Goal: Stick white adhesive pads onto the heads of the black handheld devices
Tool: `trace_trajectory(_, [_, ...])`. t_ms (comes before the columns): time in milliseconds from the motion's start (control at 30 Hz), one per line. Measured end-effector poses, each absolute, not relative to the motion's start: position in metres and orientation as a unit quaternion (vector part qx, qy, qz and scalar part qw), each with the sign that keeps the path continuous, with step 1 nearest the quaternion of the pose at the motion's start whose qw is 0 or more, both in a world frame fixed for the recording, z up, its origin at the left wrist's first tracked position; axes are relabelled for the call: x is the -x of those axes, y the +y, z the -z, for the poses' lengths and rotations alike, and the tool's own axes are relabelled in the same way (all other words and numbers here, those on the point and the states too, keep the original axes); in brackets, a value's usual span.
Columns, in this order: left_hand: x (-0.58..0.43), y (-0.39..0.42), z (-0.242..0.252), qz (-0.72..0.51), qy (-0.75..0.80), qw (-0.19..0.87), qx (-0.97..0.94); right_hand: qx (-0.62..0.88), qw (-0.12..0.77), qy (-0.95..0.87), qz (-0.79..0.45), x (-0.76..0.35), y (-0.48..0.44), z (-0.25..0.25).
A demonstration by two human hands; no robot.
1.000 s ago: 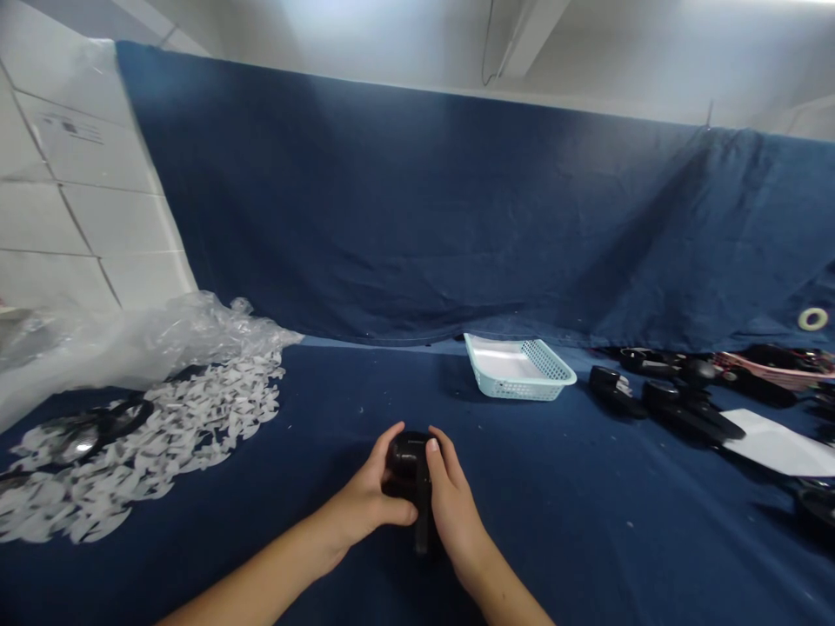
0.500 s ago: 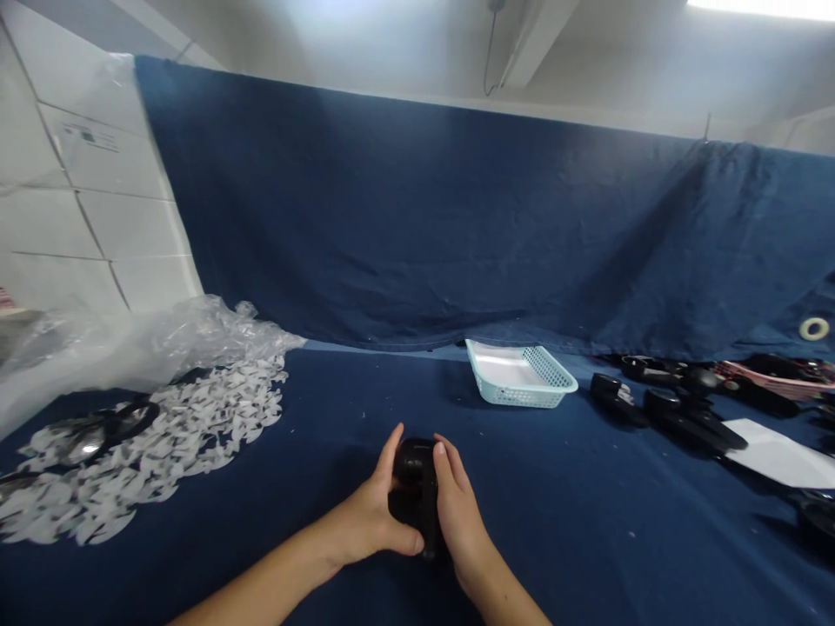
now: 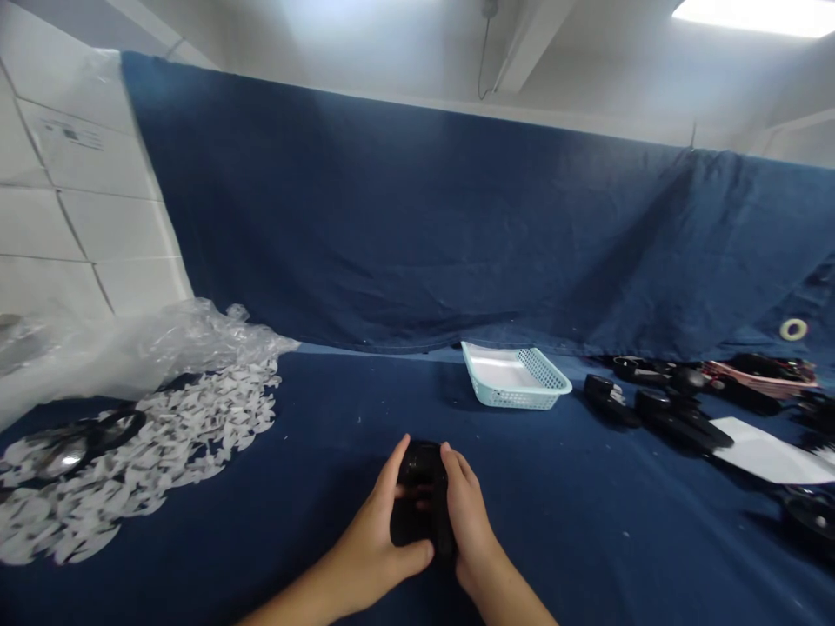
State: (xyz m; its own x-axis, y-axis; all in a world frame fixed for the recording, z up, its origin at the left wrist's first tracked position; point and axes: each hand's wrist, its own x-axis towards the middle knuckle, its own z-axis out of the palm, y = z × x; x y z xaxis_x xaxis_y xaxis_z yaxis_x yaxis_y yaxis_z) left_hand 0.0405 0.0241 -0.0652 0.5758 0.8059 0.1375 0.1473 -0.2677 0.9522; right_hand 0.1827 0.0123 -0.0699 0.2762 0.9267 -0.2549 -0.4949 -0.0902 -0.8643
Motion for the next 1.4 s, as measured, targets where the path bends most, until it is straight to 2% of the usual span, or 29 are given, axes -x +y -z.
trace_trajectory(167, [-0.041,0.021,0.070,-0.377,0.317,0.356,-0.794,0.416,0.619,-0.145,-0.651,-0.197,0.014,0.070])
trace_trajectory(300, [-0.035,0.020,0.064,-0.396,0.287,0.216,-0.845,0.326,0.638,-0.104,-0.689,-0.202,0.013,0.064])
trace_trajectory(533, [-0.031,0.022,0.056,-0.353,0.207,0.055,-0.911,0.148,0.615,-0.074,-0.771,-0.199,0.008,0.053])
trace_trajectory(667, [-0.030,0.023,0.054,-0.364,0.190,0.028,-0.912,0.130,0.613,-0.070,-0.776,-0.199,0.008,0.054])
trace_trajectory(900, [-0.029,0.021,0.054,-0.381,0.192,0.022,-0.904,0.200,0.617,-0.104,-0.754,-0.194,0.005,0.057])
trace_trajectory(1167, [-0.029,0.022,0.052,-0.414,0.266,0.028,-0.870,0.127,0.576,-0.132,-0.797,-0.193,-0.002,0.057])
trace_trajectory(1400, [-0.026,0.020,0.051,-0.411,0.213,0.041,-0.886,0.138,0.590,-0.140,-0.783,-0.193,-0.002,0.057])
